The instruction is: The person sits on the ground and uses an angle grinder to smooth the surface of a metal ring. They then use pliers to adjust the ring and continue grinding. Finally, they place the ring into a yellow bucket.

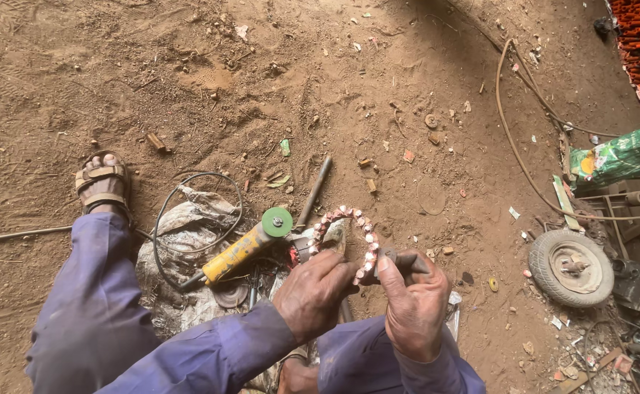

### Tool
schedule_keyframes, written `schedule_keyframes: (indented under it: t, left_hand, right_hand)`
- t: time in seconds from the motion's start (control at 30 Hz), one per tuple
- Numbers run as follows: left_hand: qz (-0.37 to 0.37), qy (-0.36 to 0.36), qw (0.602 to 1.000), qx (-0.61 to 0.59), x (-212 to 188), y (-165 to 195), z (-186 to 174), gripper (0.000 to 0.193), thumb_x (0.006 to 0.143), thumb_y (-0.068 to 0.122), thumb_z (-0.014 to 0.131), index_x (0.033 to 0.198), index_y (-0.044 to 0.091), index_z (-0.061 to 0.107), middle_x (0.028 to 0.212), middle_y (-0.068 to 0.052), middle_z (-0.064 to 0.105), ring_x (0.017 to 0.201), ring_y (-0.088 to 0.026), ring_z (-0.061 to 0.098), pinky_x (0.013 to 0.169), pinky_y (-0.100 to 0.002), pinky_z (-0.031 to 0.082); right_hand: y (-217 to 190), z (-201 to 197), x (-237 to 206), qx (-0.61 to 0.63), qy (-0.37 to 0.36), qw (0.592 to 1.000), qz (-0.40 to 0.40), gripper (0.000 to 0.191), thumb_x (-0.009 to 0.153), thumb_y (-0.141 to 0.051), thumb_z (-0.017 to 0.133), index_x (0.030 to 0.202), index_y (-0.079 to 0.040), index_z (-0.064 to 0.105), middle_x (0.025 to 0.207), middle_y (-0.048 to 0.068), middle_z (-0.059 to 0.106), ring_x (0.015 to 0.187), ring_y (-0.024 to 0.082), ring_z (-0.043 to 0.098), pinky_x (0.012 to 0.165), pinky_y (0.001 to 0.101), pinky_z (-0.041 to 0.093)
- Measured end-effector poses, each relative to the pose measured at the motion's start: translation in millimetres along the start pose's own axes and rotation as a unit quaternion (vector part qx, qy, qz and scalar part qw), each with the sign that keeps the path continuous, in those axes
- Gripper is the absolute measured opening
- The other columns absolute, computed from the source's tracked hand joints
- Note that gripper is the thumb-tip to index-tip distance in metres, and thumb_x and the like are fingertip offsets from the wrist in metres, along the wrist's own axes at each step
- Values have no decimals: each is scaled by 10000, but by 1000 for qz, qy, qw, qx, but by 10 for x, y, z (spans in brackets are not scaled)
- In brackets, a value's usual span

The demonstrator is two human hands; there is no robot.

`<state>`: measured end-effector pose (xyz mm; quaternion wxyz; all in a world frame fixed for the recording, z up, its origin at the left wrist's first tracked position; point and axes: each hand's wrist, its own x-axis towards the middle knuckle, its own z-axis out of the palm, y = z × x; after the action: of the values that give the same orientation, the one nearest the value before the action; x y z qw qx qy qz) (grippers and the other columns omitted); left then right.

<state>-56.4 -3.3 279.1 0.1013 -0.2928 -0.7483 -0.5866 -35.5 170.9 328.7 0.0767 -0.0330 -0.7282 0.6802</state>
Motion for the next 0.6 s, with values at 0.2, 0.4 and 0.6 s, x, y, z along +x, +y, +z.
schedule_keyframes:
  t: [0.2,0.4,0.6]
  left_hand:
    - [7,-6,1000,-4,2,-7,-14,244,838,20,720,1069,-19,653,875,-134,615,808,-309,619,663,-422,528]
    - [9,-16,1000,13,11,-17,21,213,844,10,706,1048,-20,652,846,-130,603,792,-310,613,647,-432,518]
    - [-7,5,1000,-12,-10,10,7,201,844,-1,690,1033,-31,631,868,-140,605,775,-306,615,633,-425,519]
  right_hand:
    - [43,19,15,47,21,998,20,85,971,-6,647,914,52,673,793,139,731,681,164,718,659,331,637]
    - [107,17,5,1,54,999,1,80,975,-1,664,917,50,687,801,124,725,684,150,695,672,302,614]
    - [119,11,-32,45,32,997,49,93,970,-11,670,890,35,666,787,116,720,692,147,689,681,300,606]
